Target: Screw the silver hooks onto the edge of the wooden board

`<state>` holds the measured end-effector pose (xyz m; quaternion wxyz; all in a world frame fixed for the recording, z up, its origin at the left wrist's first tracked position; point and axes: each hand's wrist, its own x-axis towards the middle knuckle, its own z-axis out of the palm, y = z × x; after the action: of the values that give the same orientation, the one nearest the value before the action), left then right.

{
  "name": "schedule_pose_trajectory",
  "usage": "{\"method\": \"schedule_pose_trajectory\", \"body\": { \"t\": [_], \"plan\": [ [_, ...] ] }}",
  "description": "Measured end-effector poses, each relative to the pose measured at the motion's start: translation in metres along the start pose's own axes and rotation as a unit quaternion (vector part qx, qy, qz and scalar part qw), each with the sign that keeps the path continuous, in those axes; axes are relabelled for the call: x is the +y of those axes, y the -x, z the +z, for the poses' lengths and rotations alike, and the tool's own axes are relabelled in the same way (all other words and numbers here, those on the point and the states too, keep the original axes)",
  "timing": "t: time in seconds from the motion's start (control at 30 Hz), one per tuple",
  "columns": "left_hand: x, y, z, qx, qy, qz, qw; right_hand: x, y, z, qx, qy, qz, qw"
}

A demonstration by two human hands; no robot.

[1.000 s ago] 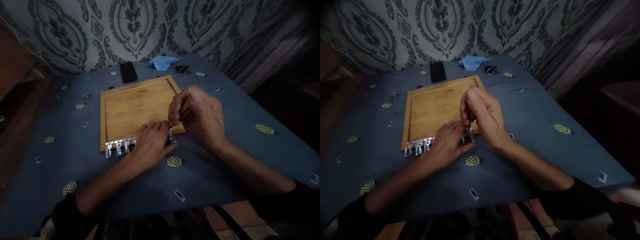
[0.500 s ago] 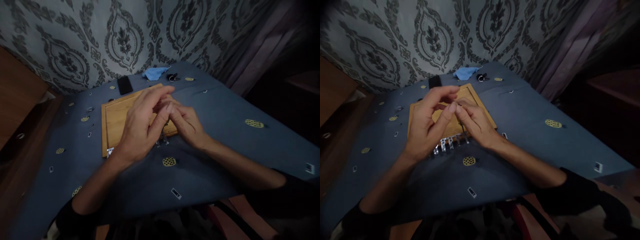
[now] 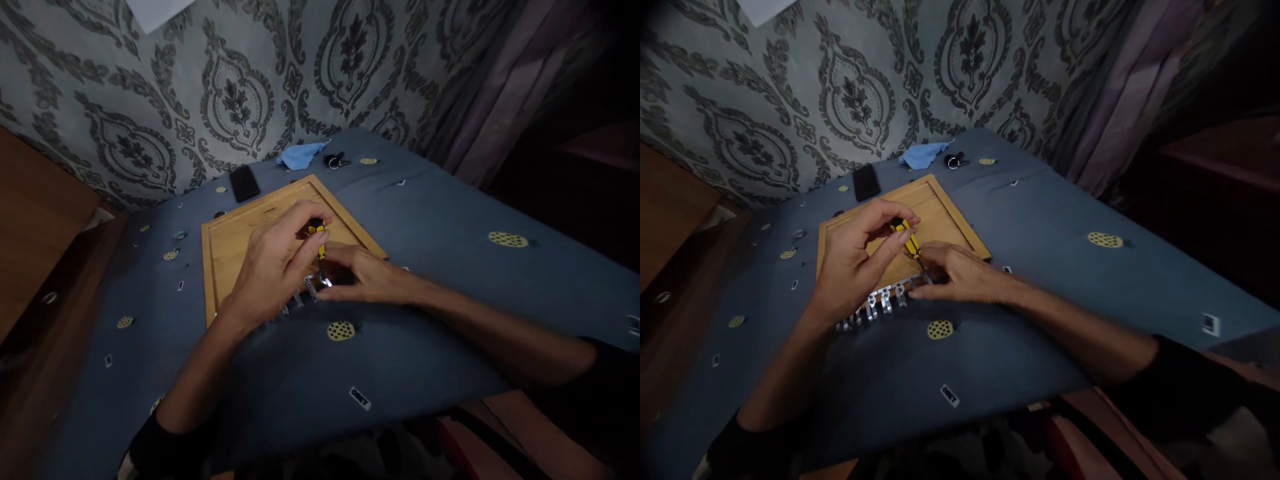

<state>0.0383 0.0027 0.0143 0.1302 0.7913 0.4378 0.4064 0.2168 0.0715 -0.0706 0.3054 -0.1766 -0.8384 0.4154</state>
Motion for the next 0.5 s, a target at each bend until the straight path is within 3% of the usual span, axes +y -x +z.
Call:
{"method": "schedule_pose_trajectory", "body": {
  "t": [0.2, 0.5],
  "plan": [
    [-0.0014, 0.0008, -0.0062, -0.008, -0.014, 0.021, 1.000, 0.0064, 0.0029, 0.0038, -0.038, 0.122, -0.024, 0.992],
    [0.0003, 0.0018, -0.0004, 0.015, -0.051, 0.018, 0.998, 0.0046, 0.0049, 0.0072, -0.042, 0.111, 0.014, 0.993]
  ]
}}
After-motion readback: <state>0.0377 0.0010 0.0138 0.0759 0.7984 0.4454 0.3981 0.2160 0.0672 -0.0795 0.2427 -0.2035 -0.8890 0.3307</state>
